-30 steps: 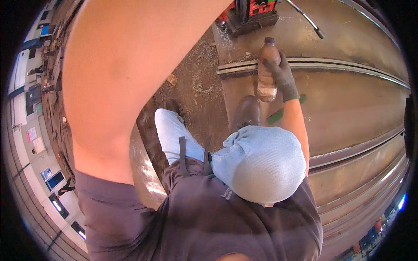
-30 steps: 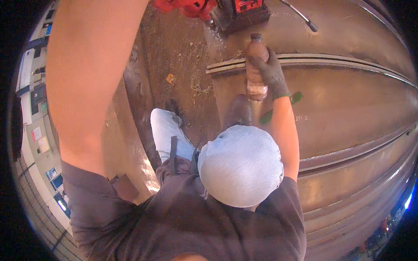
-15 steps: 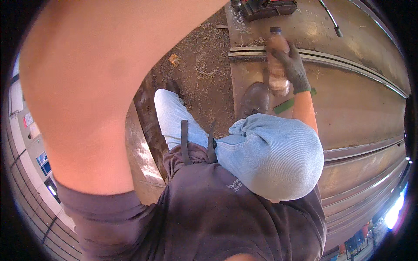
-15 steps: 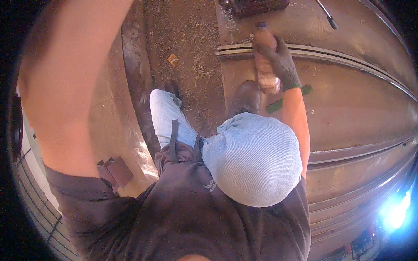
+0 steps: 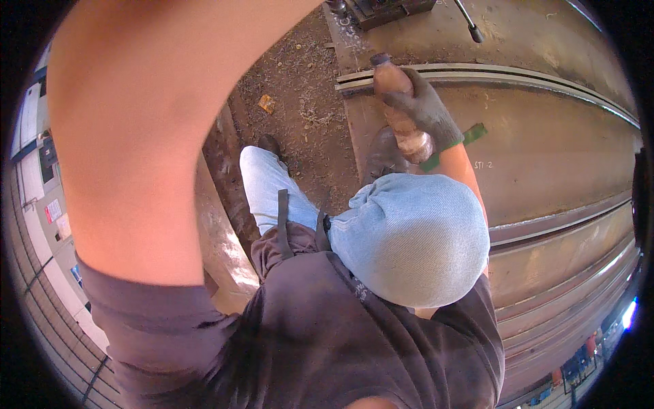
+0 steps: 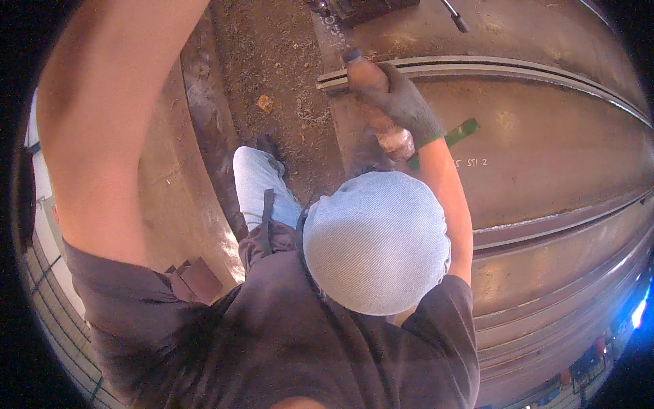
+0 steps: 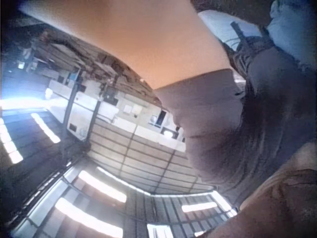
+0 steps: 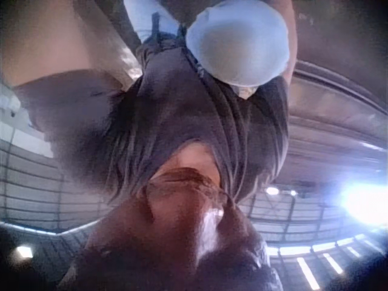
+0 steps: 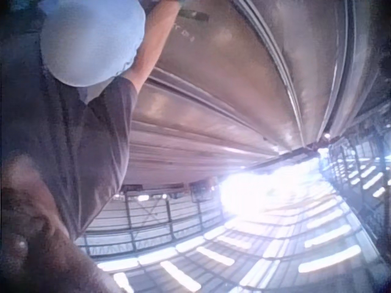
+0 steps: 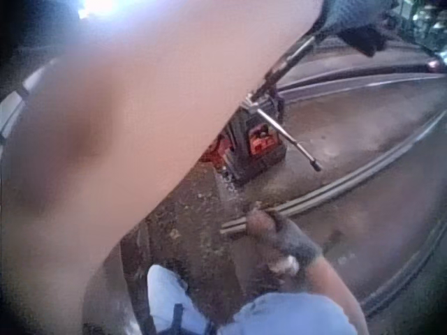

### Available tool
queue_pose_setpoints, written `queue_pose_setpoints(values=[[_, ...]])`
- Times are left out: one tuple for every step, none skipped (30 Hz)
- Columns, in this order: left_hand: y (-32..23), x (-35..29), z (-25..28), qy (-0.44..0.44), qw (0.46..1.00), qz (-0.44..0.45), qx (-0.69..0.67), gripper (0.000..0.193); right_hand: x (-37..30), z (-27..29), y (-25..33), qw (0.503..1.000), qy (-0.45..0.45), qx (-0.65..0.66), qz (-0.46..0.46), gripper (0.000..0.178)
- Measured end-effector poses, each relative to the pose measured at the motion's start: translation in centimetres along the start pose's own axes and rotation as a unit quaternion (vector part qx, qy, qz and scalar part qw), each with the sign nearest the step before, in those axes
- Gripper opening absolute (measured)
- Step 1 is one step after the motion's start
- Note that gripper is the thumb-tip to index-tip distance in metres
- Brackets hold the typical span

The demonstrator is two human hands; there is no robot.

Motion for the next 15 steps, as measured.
queue_pose_setpoints(values=[[-0.1, 0.2, -0.1, 0.003, 1.000, -0.003, -0.001, 0.039, -0.2, 0.1, -0.6, 0.999, -0.006, -0.036, -0.010, 0.084], [-0.2, 0.2, -0.1, 0.004, 1.000, -0.003, 0.001, 0.039, -0.2, 0.1, -0.8, 0.999, 0.007, -0.035, -0.003, 0.084], [-0.4, 0.2, 0.0, 0.005, 1.000, -0.002, 0.002, 0.039, -0.5, 0.0, -1.0, 0.999, 0.019, -0.034, 0.004, 0.084], [-0.4, 0.0, 0.2, 0.006, 1.000, 0.001, 0.002, 0.038, -0.7, -0.1, -1.3, 0.999, 0.032, -0.033, 0.011, 0.084], [-0.5, -0.4, 0.4, 0.005, 1.000, 0.002, -0.003, 0.038, -0.7, -0.1, -1.9, 0.999, 0.038, -0.023, 0.008, 0.083], [-0.7, -0.9, 0.7, 0.003, 1.000, 0.001, -0.008, 0.038, -1.0, -0.1, -1.5, 0.999, 0.025, -0.036, 0.013, 0.082], [-1.1, -2.0, 1.0, 0.001, 1.000, 0.006, -0.015, 0.038, -1.3, -0.3, -0.9, 0.999, 0.013, -0.048, 0.018, 0.081], [-1.7, -3.3, 1.4, -0.007, 1.000, 0.008, -0.028, 0.038, -1.5, 0.0, -0.5, 0.998, 0.006, -0.064, 0.020, 0.081], [-1.9, -4.2, 1.6, -0.023, 0.999, 0.002, -0.036, 0.038, 0.6, 1.3, -0.3, 0.996, 0.073, 0.045, -0.022, 0.075], [-2.4, -6.4, 1.9, -0.019, 0.998, 0.020, -0.050, 0.038, -0.2, 0.4, -0.9, 0.998, 0.057, 0.019, -0.019, 0.077], [-0.9, -7.6, 0.7, -0.017, 0.994, 0.018, -0.107, 0.037, -0.8, 1.8, -2.0, 0.999, -0.001, -0.032, -0.016, 0.079], [-0.9, -9.1, 0.4, -0.032, 0.991, 0.044, -0.119, 0.037, -1.1, 1.7, -1.7, 0.997, -0.021, -0.070, -0.006, 0.081], [-0.6, -10.6, -0.2, -0.050, 0.989, 0.084, -0.111, 0.037, -0.7, 2.0, -0.9, 0.996, 0.019, -0.086, -0.025, 0.083], [0.1, -11.3, -0.9, -0.074, 0.985, 0.130, -0.082, 0.041, 0.0, 1.7, -0.6, 0.996, 0.025, -0.081, -0.031, 0.084], [1.7, -11.6, -1.3, -0.036, 0.990, 0.138, 0.021, 0.042, 0.9, 1.6, -0.3, 0.996, 0.026, -0.078, -0.037, 0.084]])
Point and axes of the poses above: each hand's wrist, its own x-axis towards the middle knuckle, its own z-axis out of the back of the hand, y = z × x, the point moved 1 cm from there along x, towards the middle knuckle, and after that the axes turned 5 degrees about -z, right-handed, at the moved point
